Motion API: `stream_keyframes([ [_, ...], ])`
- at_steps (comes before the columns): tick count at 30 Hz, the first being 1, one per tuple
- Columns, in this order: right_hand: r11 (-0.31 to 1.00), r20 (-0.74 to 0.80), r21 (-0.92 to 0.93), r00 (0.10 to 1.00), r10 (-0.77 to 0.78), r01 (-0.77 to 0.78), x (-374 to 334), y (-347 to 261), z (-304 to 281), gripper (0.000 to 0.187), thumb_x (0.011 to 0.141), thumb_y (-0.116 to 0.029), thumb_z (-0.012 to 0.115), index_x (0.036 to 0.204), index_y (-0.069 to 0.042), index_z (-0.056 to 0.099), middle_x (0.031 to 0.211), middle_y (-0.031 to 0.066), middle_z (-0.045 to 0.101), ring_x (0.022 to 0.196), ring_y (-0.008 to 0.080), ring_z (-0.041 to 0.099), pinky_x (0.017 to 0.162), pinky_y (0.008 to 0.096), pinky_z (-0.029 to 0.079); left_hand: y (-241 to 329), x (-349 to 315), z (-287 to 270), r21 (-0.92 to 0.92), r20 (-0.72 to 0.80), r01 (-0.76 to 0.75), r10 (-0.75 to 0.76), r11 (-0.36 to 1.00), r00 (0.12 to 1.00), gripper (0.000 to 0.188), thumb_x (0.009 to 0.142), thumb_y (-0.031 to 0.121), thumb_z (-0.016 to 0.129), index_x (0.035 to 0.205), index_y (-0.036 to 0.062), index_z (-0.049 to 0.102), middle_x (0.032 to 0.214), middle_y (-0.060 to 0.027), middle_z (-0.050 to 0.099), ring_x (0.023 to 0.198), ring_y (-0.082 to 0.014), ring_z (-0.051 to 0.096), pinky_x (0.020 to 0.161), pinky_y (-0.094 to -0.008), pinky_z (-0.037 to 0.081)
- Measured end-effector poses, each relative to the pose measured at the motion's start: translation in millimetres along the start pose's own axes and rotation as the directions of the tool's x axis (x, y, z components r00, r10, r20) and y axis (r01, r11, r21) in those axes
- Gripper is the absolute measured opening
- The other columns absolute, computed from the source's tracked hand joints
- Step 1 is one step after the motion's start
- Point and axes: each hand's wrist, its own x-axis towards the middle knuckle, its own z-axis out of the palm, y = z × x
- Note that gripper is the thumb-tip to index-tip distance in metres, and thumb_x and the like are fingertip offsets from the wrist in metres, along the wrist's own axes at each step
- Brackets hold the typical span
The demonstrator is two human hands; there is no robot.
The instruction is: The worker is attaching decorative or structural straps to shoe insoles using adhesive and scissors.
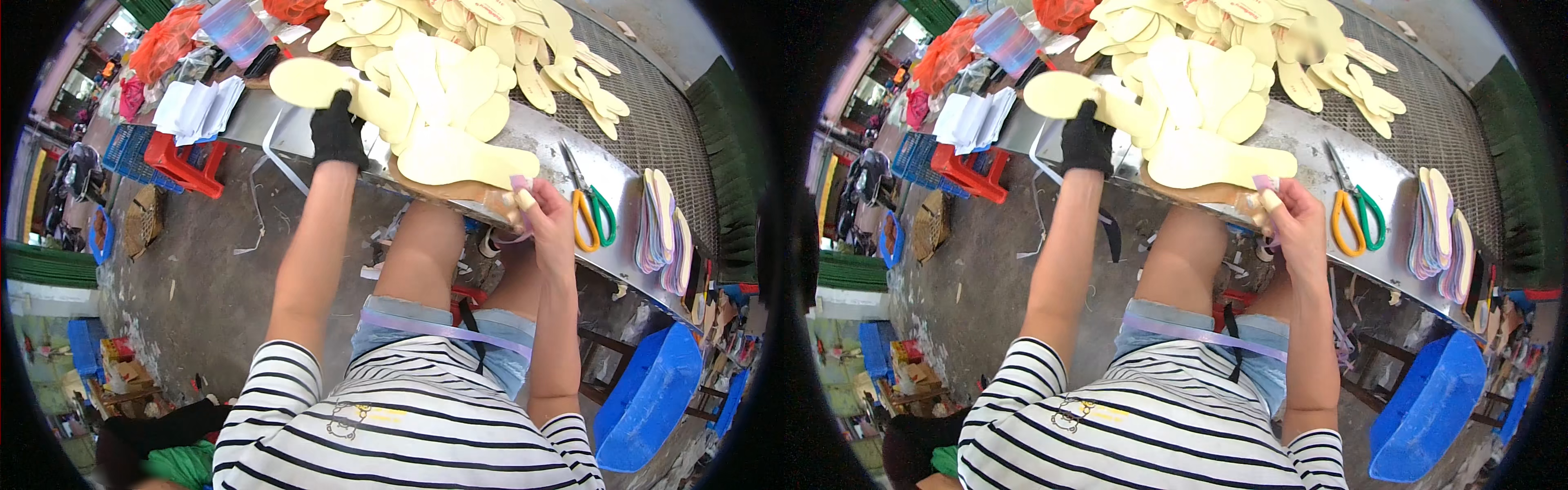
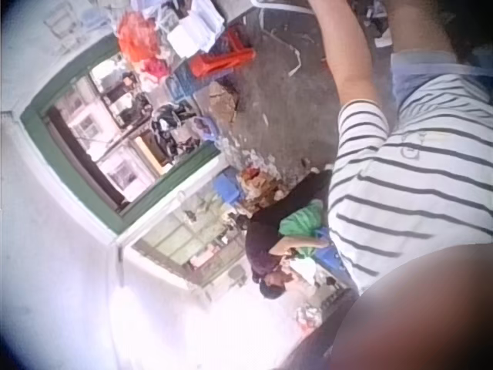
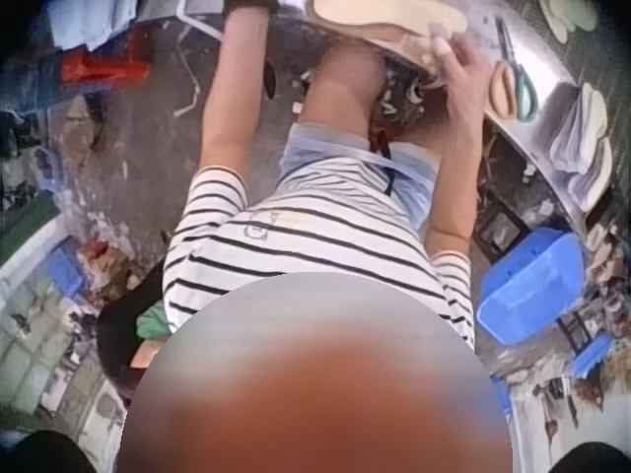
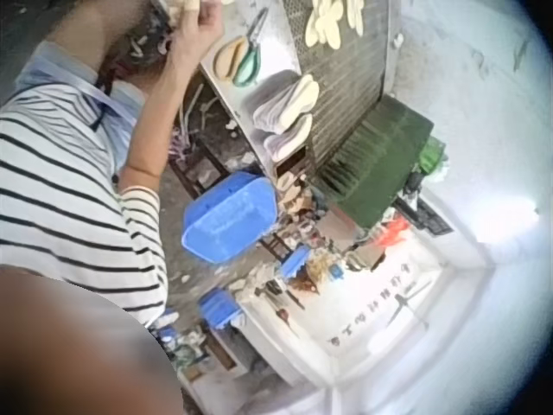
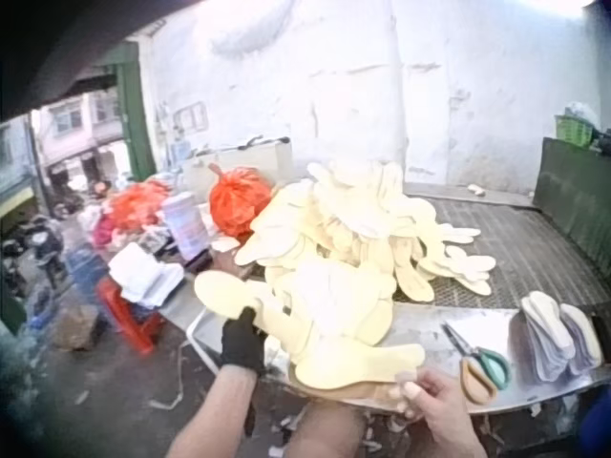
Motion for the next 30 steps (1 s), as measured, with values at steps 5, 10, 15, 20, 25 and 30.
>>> stream_keyframes([
  [5,0.953,0.051,-0.243,0.984,-0.173,0.18,46,27,46,0.015,0.084,-0.009,0.056,0.096,0.001,0.059,0.076,0.0067,0.063,0.059,0.0118,0.057,0.051,0.0247,0.042,19,-48,-12,0.118,0.075,-0.196,0.188,0.973,0.979,0.03,0.083,0.015,0.064,0.109,0.0064,0.052,0.096,-0.0045,0.056,0.079,-0.0169,0.057,0.063,-0.0296,0.05],
  [10,0.822,-0.017,-0.543,0.976,-0.217,0.174,48,30,60,0.017,0.081,-0.01,0.057,0.093,0.002,0.058,0.078,0.0179,0.062,0.066,0.0271,0.06,0.062,0.0347,0.046,97,-44,-61,-0.138,0.029,-0.283,0.29,0.949,0.957,0.03,0.086,0.021,0.059,0.11,0.0053,0.05,0.096,-0.0076,0.056,0.086,-0.0215,0.057,0.076,-0.0335,0.048],
  [15,0.964,0.015,-0.266,1.0,0.024,-0.02,41,18,50,0.012,0.083,-0.01,0.057,0.092,-0.004,0.062,0.069,0.0001,0.06,0.053,0.0046,0.053,0.045,0.0208,0.038,85,-88,-21,-0.091,-0.024,-0.223,0.222,0.97,0.975,0.035,0.085,0.022,0.061,0.112,0.0042,0.049,0.103,-0.0076,0.058,0.097,-0.0212,0.057,0.084,-0.0366,0.048],
  [20,0.996,-0.034,0.069,0.998,-0.048,0.051,0,-5,17,0.013,0.085,-0.012,0.057,0.095,-0.005,0.063,0.069,-0.0003,0.061,0.047,0.0007,0.045,0.04,0.0156,0.029,46,-127,9,-0.135,0.168,0.036,-0.013,0.99,0.986,0.037,0.084,0.019,0.062,0.115,0.0035,0.049,0.106,-0.0068,0.058,0.1,-0.0203,0.056,0.088,-0.0364,0.047],
  [25,0.997,0.182,0.041,0.981,-0.069,0.063,-43,-31,17,0.015,0.083,-0.009,0.06,0.095,-0.001,0.064,0.083,0.0025,0.061,0.05,0.0005,0.044,0.04,0.0138,0.03,9,-160,32,0.077,0.304,0.153,-0.169,0.985,0.938,0.035,0.086,0.013,0.059,0.117,0.0003,0.049,0.111,-0.0092,0.056,0.102,-0.02,0.055,0.086,-0.034,0.047],
  [30,0.989,0.086,-0.057,0.987,-0.132,0.137,-60,-21,-2,0.013,0.081,-0.004,0.059,0.091,0.002,0.065,0.102,0.0036,0.057,0.061,0.0018,0.049,0.048,0.0172,0.038,7,-163,45,-0.002,0.351,0.139,-0.13,0.99,0.927,0.032,0.085,0.009,0.059,0.114,-0.0007,0.052,0.106,-0.0102,0.058,0.097,-0.0201,0.058,0.084,-0.0323,0.049],
])
